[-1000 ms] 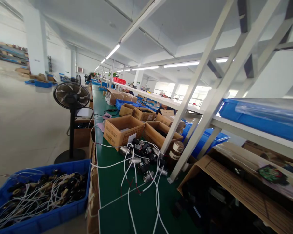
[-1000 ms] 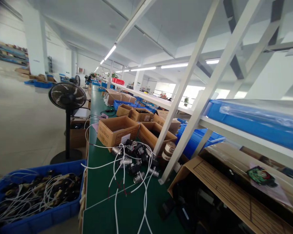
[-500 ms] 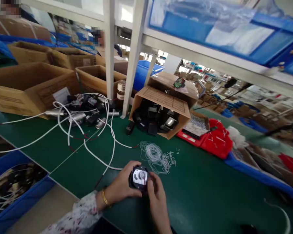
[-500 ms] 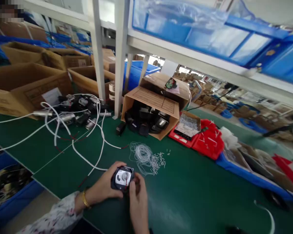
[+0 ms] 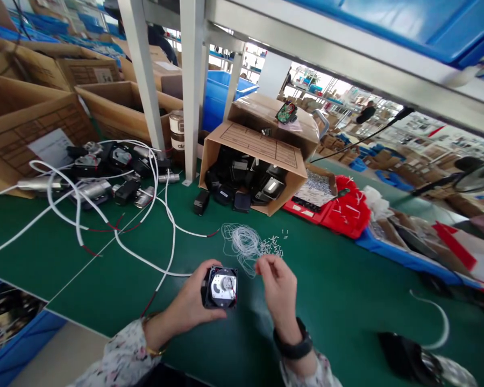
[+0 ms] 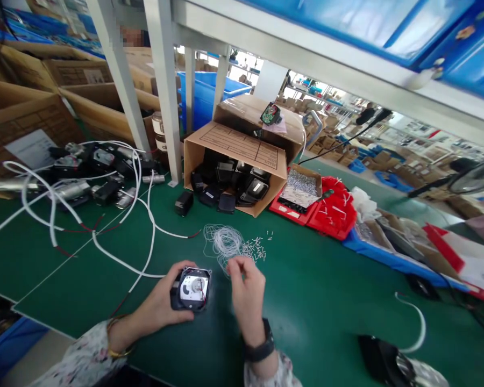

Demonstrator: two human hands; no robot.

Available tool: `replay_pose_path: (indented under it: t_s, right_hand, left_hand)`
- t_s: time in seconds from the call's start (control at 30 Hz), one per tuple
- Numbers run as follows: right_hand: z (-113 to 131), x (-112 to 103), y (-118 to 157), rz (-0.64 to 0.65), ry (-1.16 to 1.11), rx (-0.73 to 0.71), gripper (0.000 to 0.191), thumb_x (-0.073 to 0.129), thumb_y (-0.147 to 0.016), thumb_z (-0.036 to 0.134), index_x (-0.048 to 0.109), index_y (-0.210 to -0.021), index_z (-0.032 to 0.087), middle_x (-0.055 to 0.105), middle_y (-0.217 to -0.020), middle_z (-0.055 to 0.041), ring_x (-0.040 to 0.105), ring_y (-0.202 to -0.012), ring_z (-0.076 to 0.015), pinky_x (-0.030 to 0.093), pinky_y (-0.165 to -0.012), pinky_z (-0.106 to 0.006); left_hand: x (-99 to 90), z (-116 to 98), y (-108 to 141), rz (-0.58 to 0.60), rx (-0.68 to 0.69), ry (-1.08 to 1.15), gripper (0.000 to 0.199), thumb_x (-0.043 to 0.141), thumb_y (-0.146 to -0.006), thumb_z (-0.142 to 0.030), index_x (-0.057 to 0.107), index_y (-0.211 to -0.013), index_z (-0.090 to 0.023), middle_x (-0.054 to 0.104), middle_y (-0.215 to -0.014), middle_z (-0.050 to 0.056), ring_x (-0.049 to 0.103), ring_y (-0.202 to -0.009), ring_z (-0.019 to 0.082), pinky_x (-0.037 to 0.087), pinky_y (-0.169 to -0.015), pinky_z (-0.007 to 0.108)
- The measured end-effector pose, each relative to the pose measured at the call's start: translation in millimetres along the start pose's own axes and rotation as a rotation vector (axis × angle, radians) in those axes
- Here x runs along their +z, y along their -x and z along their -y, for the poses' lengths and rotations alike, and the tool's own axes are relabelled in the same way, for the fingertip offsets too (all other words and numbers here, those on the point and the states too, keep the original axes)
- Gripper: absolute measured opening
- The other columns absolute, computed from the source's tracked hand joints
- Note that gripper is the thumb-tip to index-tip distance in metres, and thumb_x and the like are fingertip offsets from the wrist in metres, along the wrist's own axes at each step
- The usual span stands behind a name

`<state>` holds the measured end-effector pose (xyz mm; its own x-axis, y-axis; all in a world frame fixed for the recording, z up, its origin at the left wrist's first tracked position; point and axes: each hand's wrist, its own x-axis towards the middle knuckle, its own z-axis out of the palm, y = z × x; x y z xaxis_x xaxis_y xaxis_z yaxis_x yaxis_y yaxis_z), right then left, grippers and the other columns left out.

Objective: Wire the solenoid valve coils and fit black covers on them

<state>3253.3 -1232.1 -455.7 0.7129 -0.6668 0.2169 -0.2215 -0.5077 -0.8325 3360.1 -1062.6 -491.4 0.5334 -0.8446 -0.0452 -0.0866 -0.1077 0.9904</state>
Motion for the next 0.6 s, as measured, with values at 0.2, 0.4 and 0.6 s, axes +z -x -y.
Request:
replay_pose_path:
  t_s: [0.2,0.4,0.6]
  right_hand:
    - [-13.8,37.0,-109.7,0.261,0.232,-0.160,0.014,0.062,-0.070,0.005,0.061,-0.069,0.019,0.057,-0.073,-0.0022,0.050,-0.076,-0.0182,0.039,-0.072,-0.030]
    - [-17.9,80.4,-134.7,0.394,0.184,-0.222,0.021,0.066,-0.062,0.001,0.056,-0.056,0.018,0.055,-0.070,-0.0004,0.049,-0.079,-0.0175,0.038,-0.078,-0.031]
    - [-4.7,41.6,-149.7,0.207,0.017,-0.096,0.009,0.050,-0.079,0.019,0.052,-0.070,0.018,0.059,-0.070,-0.0008,0.055,-0.067,-0.0147,0.044,-0.068,-0.029]
  left_hand:
    - [-3.7,5.9,-1.8,0.020,-0.011,-0.054,0.083,0.082,-0.052,-0.027,0.036,-0.122,-0.019,0.053,-0.118,0.011,0.052,-0.109,0.029,0.041,-0.096,0.043]
    - [-6.4,10.1,-2.1,0.008,-0.041,-0.091,0.087,0.084,-0.049,-0.028,0.038,-0.122,-0.019,0.051,-0.122,0.013,0.050,-0.112,0.030,0.038,-0.100,0.044]
    - [-6.0,19.6,-3.8,0.016,-0.090,-0.074,0.090,0.082,-0.047,-0.022,0.038,-0.124,-0.021,0.051,-0.125,0.013,0.049,-0.114,0.032,0.036,-0.101,0.047]
